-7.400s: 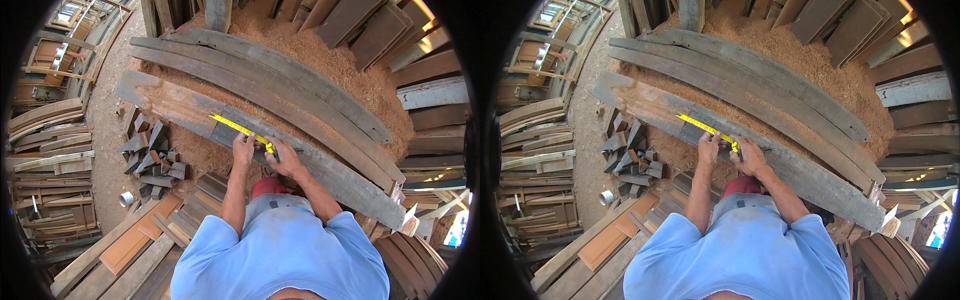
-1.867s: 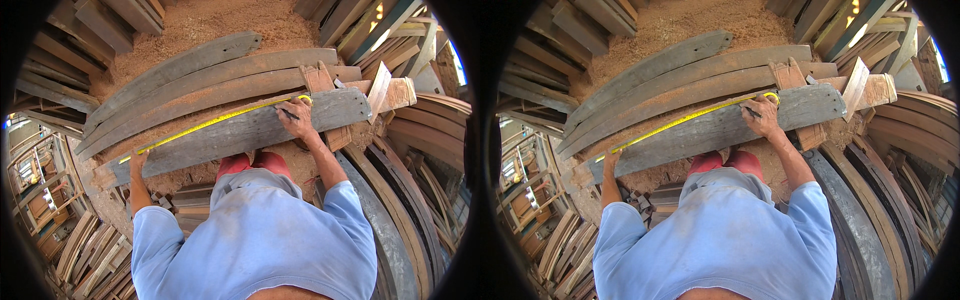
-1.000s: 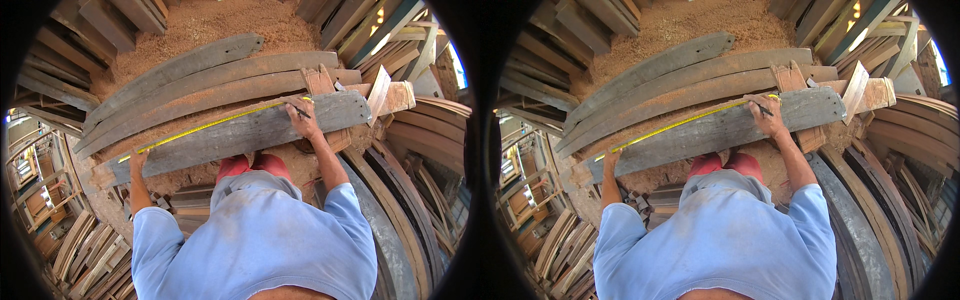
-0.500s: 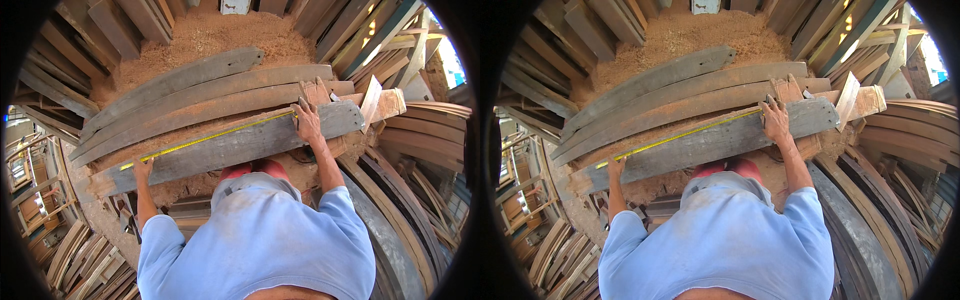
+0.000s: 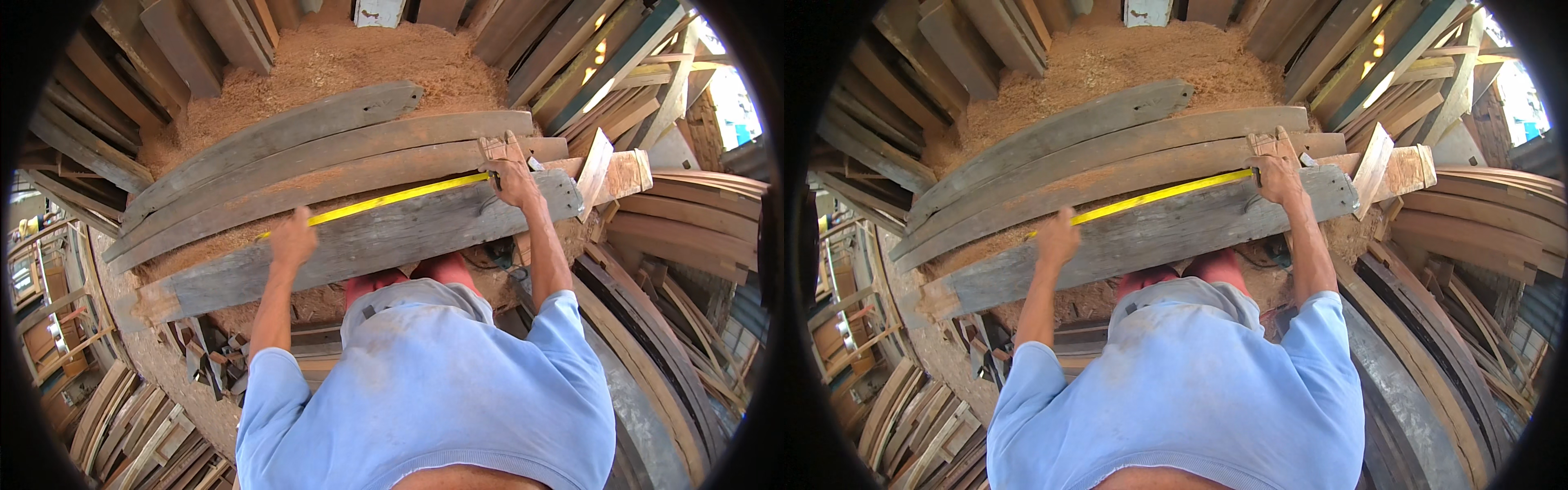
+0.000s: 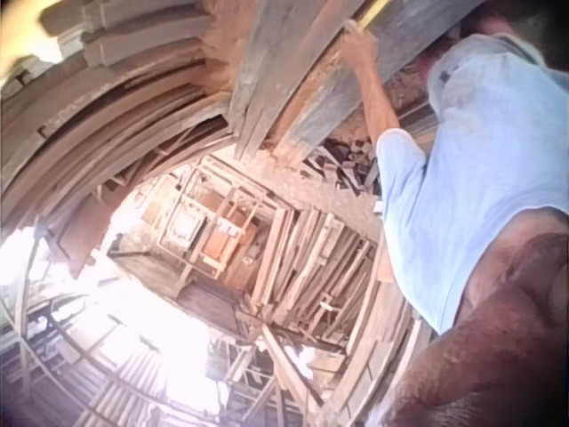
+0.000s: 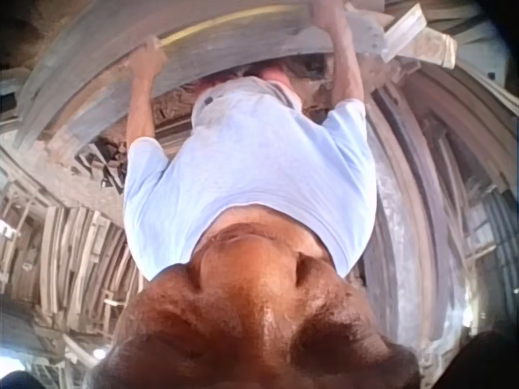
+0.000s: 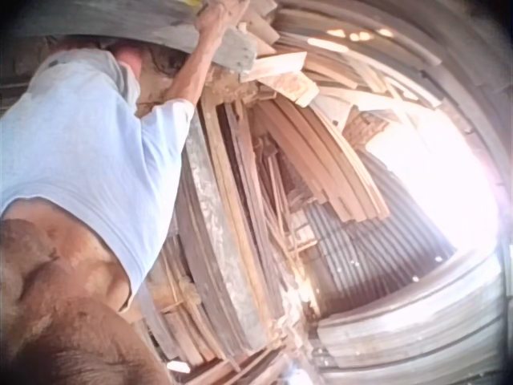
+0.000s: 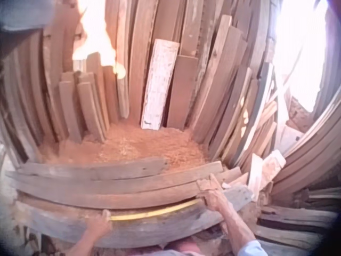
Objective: The person cuts a board using a circular saw, moves several long boards, and then measures and marks a board using a tape measure and a pencil.
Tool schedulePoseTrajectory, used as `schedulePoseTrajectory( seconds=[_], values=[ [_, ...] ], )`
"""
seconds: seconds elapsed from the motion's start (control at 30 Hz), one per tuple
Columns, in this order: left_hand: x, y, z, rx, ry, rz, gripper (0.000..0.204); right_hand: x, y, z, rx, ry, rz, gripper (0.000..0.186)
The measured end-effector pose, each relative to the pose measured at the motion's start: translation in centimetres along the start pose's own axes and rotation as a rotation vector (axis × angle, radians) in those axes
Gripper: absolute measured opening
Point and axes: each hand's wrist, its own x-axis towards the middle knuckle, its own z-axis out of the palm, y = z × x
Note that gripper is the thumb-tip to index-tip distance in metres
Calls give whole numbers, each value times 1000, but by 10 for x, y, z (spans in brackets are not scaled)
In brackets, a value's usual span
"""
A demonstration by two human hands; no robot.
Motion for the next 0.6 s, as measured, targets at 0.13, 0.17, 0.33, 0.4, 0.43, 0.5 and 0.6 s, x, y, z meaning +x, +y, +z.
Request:
schedulePoseTrajectory(
  seconds=[0.13, 0.17, 0.33, 0.4, 0.43, 0.5, 0.6],
  values=[
    [34, 101, -9, -99, 31, 263, 33, 3, 22, -12, 13, 10, -35, 40],
    [39, 119, -9, -106, -2, 284, 30, -3, 34, -17, 23, 5, 5, 36],
    [59, 166, -4, -39, -138, 249, 23, -21, 108, -42, 36, 9, 64, 38],
    [56, 178, 7, -103, -39, 279, 19, -31, 140, -47, 65, 56, 38, 35],
    [53, 183, 14, -135, 10, 283, 17, -34, 151, -48, 55, 51, 36, 32],
    [53, 199, 28, -314, -11, 240, 21, -41, 173, -47, 11, 41, 59, 26],
    [56, 221, 46, -530, -95, 163, 21, -44, 197, -43, 7, 13, 99, 34]
  ],
)
